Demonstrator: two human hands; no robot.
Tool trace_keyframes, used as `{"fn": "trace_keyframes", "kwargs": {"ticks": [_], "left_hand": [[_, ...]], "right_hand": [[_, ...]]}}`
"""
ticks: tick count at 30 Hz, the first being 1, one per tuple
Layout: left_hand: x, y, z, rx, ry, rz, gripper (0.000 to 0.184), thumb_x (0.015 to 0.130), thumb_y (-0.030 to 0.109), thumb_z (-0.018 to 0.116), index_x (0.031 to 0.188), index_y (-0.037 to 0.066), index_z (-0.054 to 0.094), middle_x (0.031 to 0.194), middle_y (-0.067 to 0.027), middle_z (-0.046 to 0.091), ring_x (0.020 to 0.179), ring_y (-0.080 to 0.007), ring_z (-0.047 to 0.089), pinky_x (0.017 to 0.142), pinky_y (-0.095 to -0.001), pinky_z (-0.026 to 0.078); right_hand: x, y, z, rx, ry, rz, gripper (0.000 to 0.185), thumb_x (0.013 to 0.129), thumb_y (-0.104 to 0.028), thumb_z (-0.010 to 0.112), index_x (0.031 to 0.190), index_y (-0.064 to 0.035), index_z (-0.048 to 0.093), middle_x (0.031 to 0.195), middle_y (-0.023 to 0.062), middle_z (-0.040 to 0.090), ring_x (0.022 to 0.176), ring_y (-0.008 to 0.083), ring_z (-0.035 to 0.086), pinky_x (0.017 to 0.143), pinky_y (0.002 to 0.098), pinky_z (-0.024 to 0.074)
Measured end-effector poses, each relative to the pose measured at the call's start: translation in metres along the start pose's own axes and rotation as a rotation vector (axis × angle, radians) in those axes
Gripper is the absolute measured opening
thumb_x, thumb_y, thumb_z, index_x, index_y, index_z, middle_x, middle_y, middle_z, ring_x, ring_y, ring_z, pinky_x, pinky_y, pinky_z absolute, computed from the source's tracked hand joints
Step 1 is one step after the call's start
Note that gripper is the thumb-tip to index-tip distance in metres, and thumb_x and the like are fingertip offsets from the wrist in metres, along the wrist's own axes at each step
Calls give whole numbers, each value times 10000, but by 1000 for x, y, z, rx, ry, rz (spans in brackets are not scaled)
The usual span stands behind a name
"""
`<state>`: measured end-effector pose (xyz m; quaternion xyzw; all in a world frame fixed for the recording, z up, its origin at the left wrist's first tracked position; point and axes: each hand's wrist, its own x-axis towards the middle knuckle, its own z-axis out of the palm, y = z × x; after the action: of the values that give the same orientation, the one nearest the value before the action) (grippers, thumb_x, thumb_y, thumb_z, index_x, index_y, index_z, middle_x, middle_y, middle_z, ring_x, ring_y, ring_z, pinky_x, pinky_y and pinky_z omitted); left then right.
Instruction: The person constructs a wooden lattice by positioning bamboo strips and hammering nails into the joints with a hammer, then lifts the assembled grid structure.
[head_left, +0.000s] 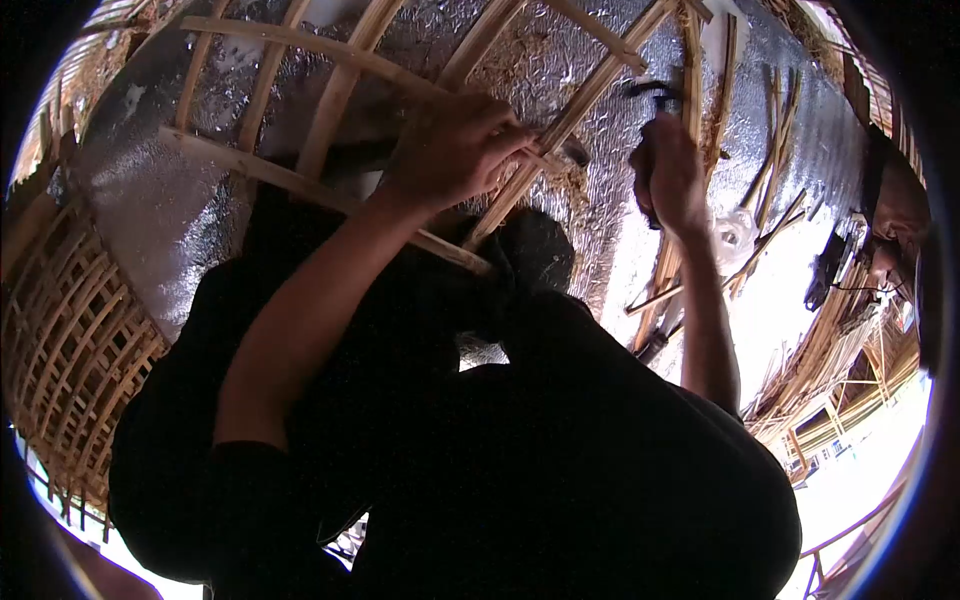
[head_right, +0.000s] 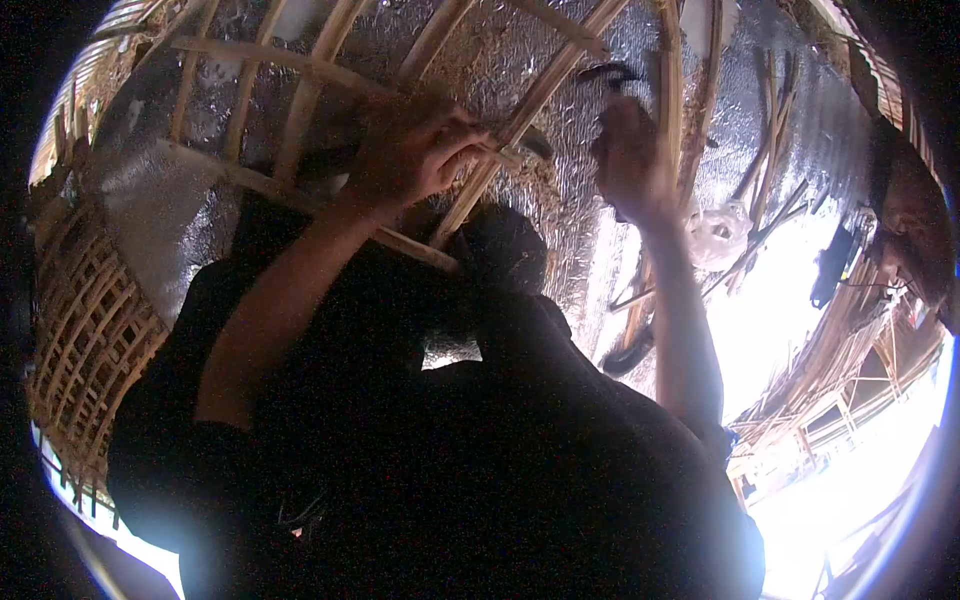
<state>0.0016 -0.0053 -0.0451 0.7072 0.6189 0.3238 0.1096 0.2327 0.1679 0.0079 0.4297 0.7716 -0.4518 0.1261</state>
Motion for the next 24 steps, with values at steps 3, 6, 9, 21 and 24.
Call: {"fn": "trace_keyframes", "kwargs": {"ticks": [3, 6, 9, 21, 24], "left_hand": [[-7, -2, 1, 1, -48, 26, 317, 814, 175, 848, 1100, 118, 725, 991, -44, 638, 918, -254, 674, 798, -403, 569], [2, -5, 3, -11, -15, 31, 311, 805, 144, 850, 1090, 105, 732, 994, -53, 638, 926, -258, 670, 797, -405, 563], [-6, -2, 5, -22, -17, 22, 219, 825, 193, 842, 1015, 130, 752, 945, -13, 624, 921, -205, 659, 807, -405, 569], [-2, 2, -6, 23, -33, 19, 210, 826, 201, 836, 1009, 139, 755, 945, -10, 624, 872, -216, 660, 741, -382, 559], [10, 5, -5, 2, -4, 53, 231, 822, 191, 830, 1034, 141, 754, 931, -22, 619, 853, -228, 661, 722, -396, 558]], "right_hand": [[-24, -17, 36, 81, 47, -137, 399, 1123, -354, 440, 1136, -1, 624, 693, 110, 604, 616, 213, 615, 604, 400, 469], [-14, -6, 11, 127, 186, -275, 410, 1116, -377, 459, 1091, 4, 609, 679, 77, 584, 613, 193, 614, 599, 382, 498], [-9, 22, 34, -141, 234, -423, 413, 1116, -407, 458, 1018, -22, 575, 626, 33, 530, 547, 120, 570, 517, 287, 480], [-24, -15, 33, 114, 98, -218, 360, 1128, -331, 437, 1200, -22, 608, 855, 251, 704, 734, 347, 711, 643, 453, 551], [-24, -24, 9, -85, -72, -32, 323, 1120, -292, 473, 1193, -15, 622, 878, 262, 727, 808, 386, 736, 697, 453, 559]]}}
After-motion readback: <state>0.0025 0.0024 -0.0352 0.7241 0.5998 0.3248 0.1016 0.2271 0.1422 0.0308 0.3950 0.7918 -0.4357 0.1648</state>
